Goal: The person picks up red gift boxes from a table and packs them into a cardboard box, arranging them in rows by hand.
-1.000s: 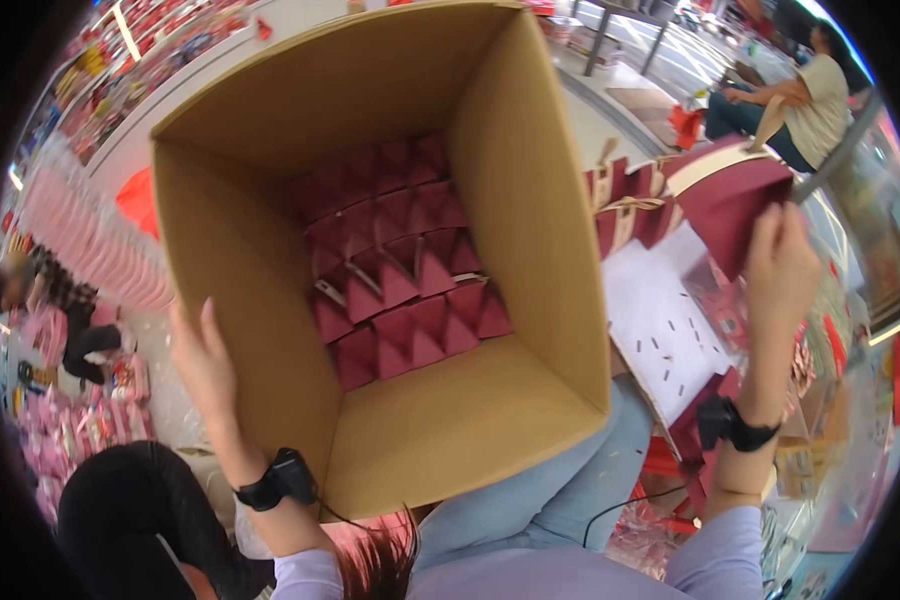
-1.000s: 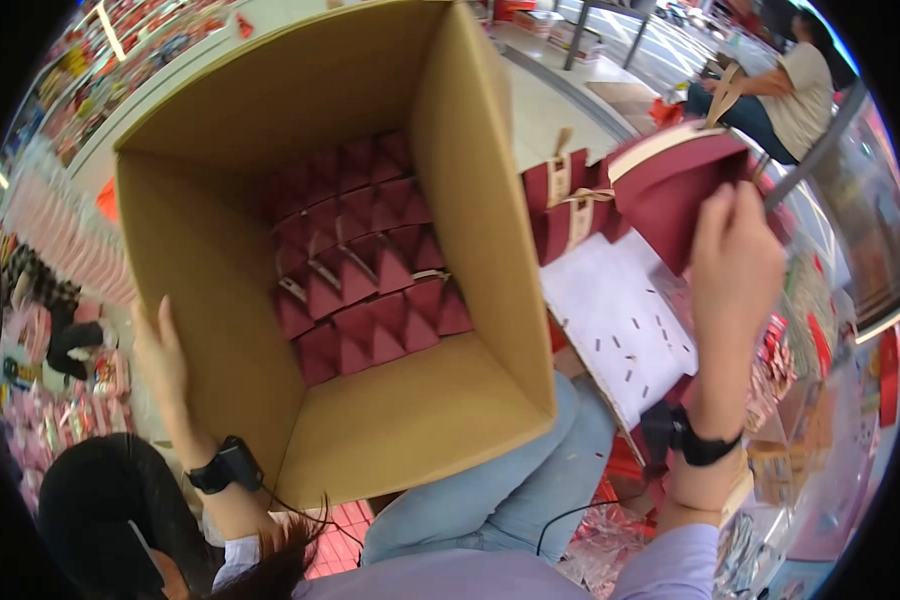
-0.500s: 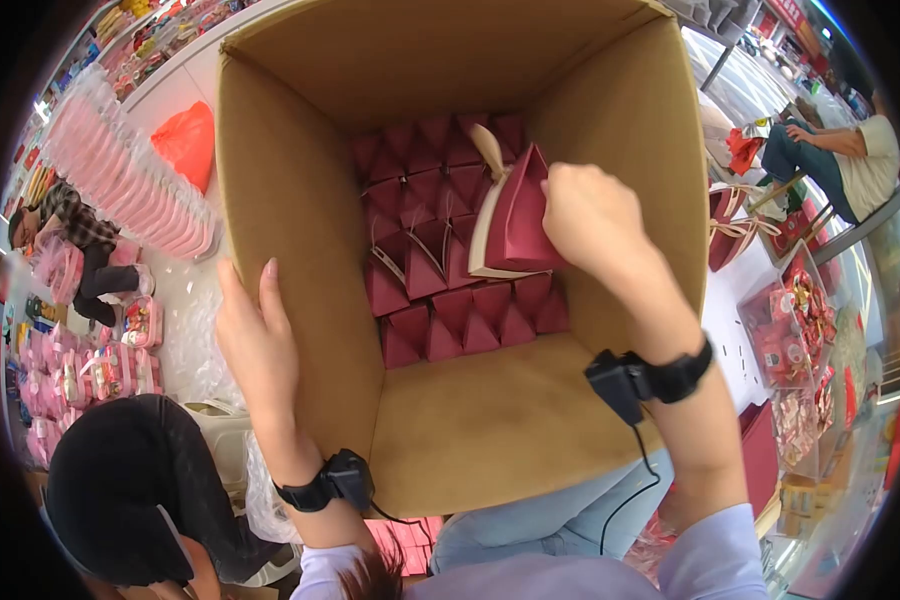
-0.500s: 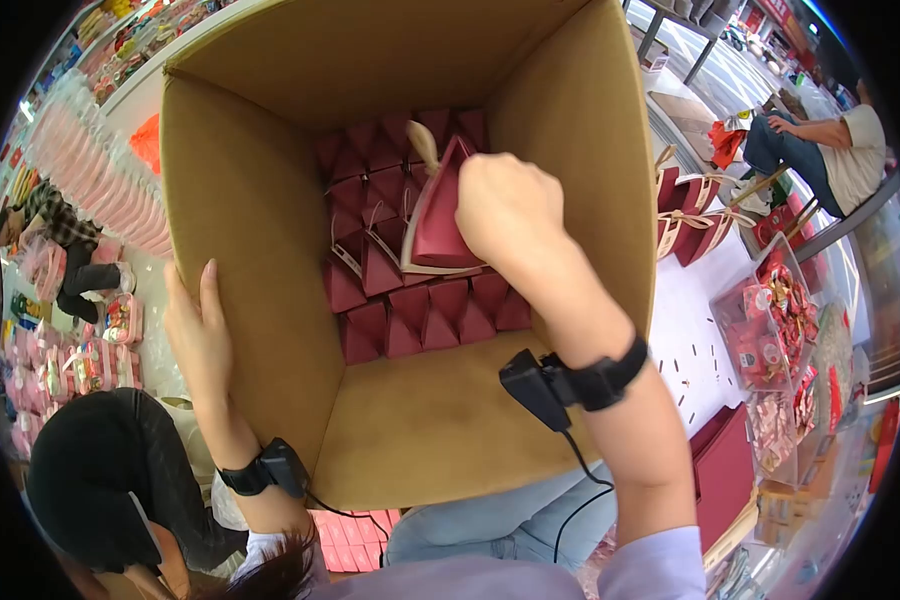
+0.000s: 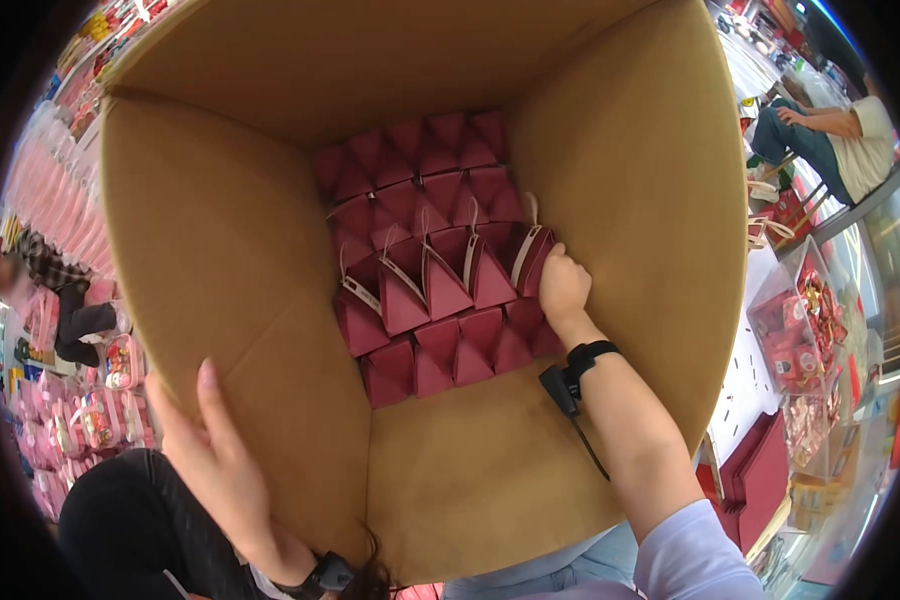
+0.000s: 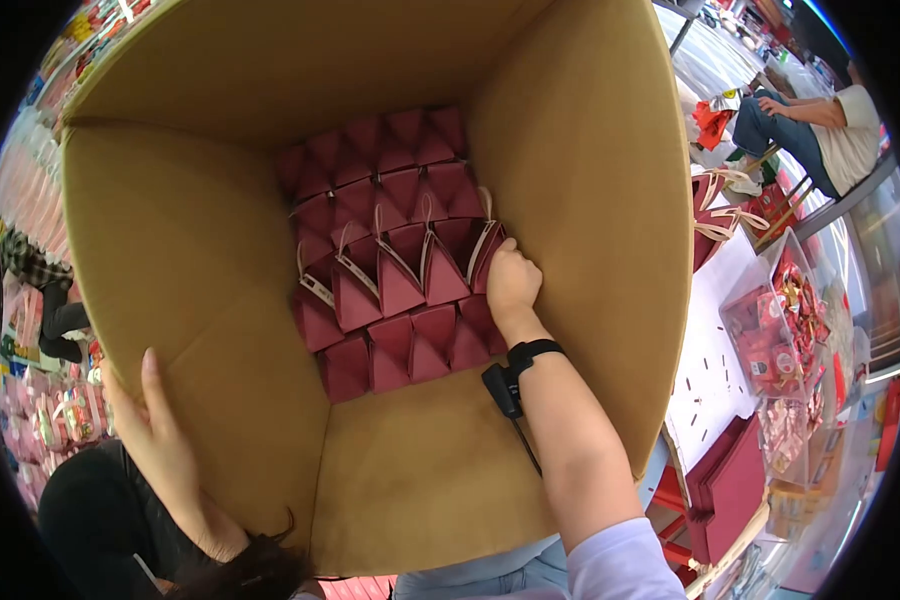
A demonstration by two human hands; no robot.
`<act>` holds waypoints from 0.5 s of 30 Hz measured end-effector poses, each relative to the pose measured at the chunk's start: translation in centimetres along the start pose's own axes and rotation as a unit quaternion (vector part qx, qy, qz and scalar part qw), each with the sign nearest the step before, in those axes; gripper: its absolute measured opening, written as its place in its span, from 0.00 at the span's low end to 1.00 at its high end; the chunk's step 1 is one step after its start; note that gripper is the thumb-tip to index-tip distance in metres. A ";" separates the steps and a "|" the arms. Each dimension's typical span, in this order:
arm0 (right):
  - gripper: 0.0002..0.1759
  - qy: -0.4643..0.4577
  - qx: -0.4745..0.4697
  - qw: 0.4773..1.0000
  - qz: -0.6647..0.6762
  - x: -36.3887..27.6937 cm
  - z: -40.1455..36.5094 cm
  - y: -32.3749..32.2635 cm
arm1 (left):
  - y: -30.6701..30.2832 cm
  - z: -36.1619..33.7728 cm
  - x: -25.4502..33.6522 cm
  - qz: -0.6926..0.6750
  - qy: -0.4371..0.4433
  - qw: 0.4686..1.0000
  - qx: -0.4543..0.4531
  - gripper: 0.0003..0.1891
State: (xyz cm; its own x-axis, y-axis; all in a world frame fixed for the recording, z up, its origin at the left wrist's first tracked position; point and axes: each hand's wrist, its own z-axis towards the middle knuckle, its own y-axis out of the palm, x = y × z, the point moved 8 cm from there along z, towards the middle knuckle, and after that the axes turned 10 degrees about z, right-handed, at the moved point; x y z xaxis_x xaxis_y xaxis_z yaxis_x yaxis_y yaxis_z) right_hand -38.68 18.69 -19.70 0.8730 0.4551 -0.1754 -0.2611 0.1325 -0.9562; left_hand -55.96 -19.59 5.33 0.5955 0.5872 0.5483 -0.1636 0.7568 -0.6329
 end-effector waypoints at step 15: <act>0.03 -0.007 0.003 1.000 0.023 0.1 1.2 3.7 | 0.3 -0.5 -1.8 -0.052 -0.088 0.995 -0.010 0.21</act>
State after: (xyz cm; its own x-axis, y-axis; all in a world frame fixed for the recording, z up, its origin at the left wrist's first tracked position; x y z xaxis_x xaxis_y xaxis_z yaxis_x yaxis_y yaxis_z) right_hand -40.11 20.30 -22.92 0.8540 0.4734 -0.2159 -0.3039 0.1170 -0.9455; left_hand -56.68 -20.57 3.94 0.4615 0.5492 0.6967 -0.0922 0.8108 -0.5780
